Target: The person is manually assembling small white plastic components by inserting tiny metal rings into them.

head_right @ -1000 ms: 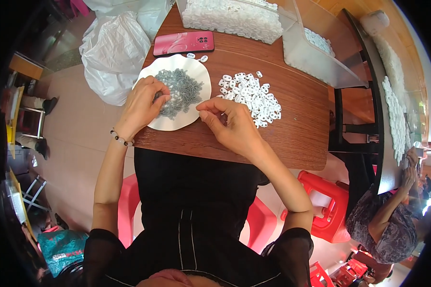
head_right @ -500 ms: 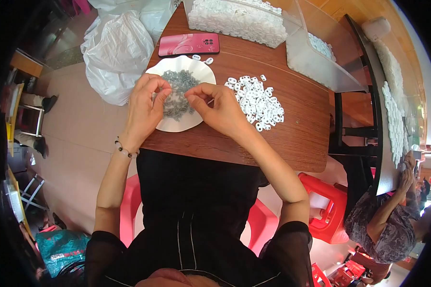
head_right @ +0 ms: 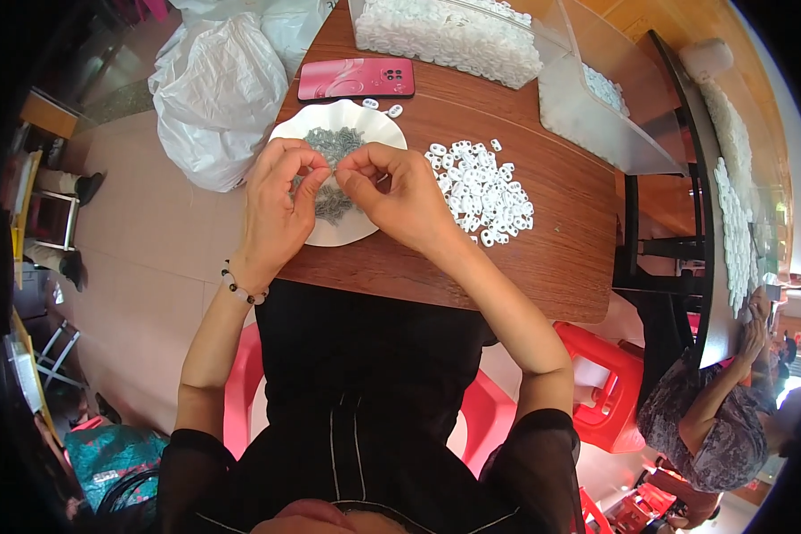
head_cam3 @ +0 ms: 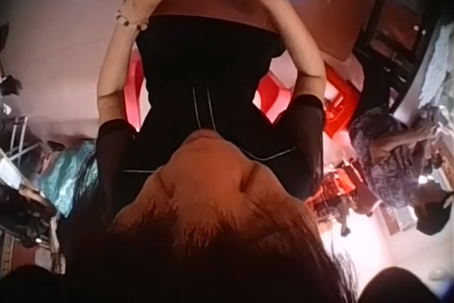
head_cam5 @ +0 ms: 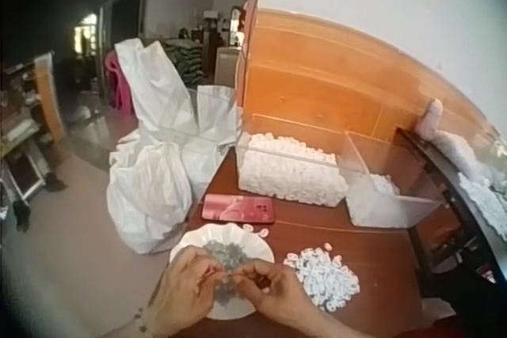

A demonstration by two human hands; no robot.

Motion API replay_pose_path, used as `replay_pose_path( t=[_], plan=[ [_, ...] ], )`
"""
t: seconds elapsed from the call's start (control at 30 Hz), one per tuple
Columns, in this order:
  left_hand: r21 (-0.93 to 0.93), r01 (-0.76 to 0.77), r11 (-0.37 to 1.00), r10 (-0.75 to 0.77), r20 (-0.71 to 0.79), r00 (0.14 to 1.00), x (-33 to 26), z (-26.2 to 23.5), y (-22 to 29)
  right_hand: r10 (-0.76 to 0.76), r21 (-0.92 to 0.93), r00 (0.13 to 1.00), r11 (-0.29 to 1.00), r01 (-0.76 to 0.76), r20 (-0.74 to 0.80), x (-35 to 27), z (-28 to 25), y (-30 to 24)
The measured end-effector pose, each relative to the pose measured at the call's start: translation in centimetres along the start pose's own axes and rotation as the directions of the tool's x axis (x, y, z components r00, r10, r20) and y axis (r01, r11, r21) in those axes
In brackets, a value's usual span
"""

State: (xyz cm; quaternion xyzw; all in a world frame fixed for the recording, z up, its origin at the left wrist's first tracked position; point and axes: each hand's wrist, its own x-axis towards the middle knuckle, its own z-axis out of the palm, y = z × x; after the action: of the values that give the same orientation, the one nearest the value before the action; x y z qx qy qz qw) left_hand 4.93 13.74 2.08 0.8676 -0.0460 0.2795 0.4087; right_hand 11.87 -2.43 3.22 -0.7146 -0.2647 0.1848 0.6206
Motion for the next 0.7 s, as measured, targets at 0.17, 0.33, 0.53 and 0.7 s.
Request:
replay_pose_path(
  t=[0.17, 0.33, 0.53, 0.7],
  plan=[
    [0.004, 0.016, 1.0, -0.016, 0.016, 1.0, 0.3, 0.3, 0.3, -0.016, -0.024, 0.999, 1.0, 0.017, 0.029, 0.6, -0.6, 0.4],
    [-0.189, 0.135, 0.973, -0.122, 0.079, 0.989, 0.8, -0.1, 0.4, 0.017, -0.019, 1.0, 1.0, -0.017, 0.025, 0.2, -0.7, -0.3],
    [-0.358, 0.251, 0.899, -0.223, 0.118, 0.968, 0.6, 0.3, 0.3, 0.003, -0.064, 0.999, 0.998, 0.0, 0.039, 0.3, -0.7, 0.1],
    [-0.408, 0.385, 0.828, -0.329, 0.203, 0.922, 0.3, 0.0, -0.6, 0.082, -0.32, 0.995, 0.945, -0.06, 0.057, 0.7, -1.0, -0.8]
  ],
)
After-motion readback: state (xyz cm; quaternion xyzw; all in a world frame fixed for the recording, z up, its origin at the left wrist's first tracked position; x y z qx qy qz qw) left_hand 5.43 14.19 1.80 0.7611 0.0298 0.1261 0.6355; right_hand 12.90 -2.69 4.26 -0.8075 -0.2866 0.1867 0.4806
